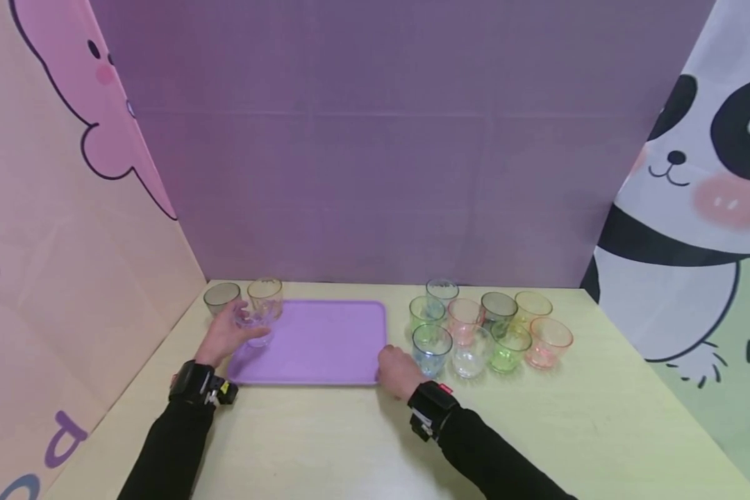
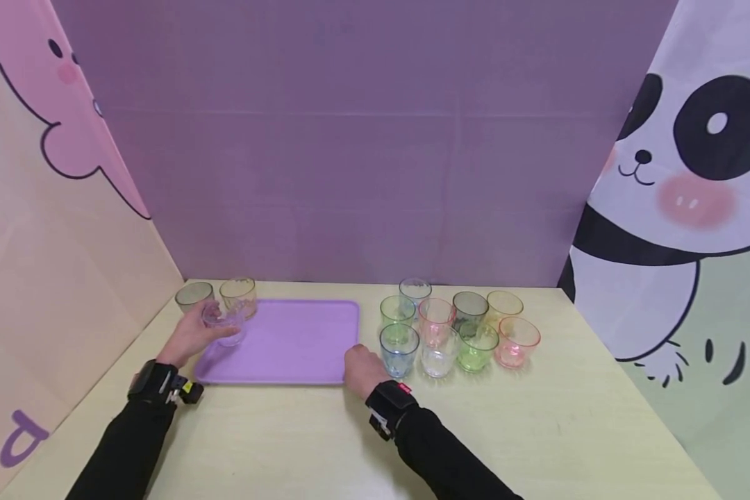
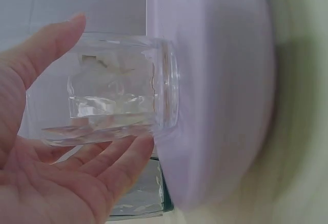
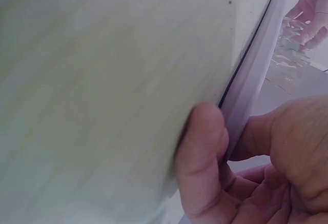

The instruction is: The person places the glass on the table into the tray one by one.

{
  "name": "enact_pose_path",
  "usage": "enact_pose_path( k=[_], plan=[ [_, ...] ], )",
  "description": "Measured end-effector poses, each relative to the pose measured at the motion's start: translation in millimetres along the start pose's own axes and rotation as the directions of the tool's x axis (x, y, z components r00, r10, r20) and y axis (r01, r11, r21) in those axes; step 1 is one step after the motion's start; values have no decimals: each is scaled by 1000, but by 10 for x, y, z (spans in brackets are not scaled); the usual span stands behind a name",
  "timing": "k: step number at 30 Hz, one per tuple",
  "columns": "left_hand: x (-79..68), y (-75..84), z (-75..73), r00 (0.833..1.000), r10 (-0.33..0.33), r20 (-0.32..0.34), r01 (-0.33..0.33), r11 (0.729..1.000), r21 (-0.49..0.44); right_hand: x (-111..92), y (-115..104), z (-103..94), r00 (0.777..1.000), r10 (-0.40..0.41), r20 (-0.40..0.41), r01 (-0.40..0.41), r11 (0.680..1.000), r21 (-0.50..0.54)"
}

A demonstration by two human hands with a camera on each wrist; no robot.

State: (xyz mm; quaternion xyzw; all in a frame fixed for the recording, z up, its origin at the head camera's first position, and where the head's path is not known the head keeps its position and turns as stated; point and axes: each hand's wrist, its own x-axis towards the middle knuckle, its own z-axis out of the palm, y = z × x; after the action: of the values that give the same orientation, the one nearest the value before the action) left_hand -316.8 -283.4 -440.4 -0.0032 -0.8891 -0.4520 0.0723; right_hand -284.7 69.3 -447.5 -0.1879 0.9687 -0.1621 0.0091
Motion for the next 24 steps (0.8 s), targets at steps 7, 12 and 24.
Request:
enact_pose_path(
  k=[7, 12, 24],
  plan=[
    [1, -5, 0, 1000, 22, 10, -22, 1000, -5, -1, -5, -1, 1000, 6, -4, -6, 1000, 1],
    [-12, 18, -9, 1000, 16, 26, -16, 1000, -6, 6, -2, 3, 1000, 6, -5, -6, 1000, -8],
    [-14, 62, -131, 994, -113, -7, 113, 993, 40, 15, 9, 21, 1000, 25, -2, -25, 1000, -7]
  ],
)
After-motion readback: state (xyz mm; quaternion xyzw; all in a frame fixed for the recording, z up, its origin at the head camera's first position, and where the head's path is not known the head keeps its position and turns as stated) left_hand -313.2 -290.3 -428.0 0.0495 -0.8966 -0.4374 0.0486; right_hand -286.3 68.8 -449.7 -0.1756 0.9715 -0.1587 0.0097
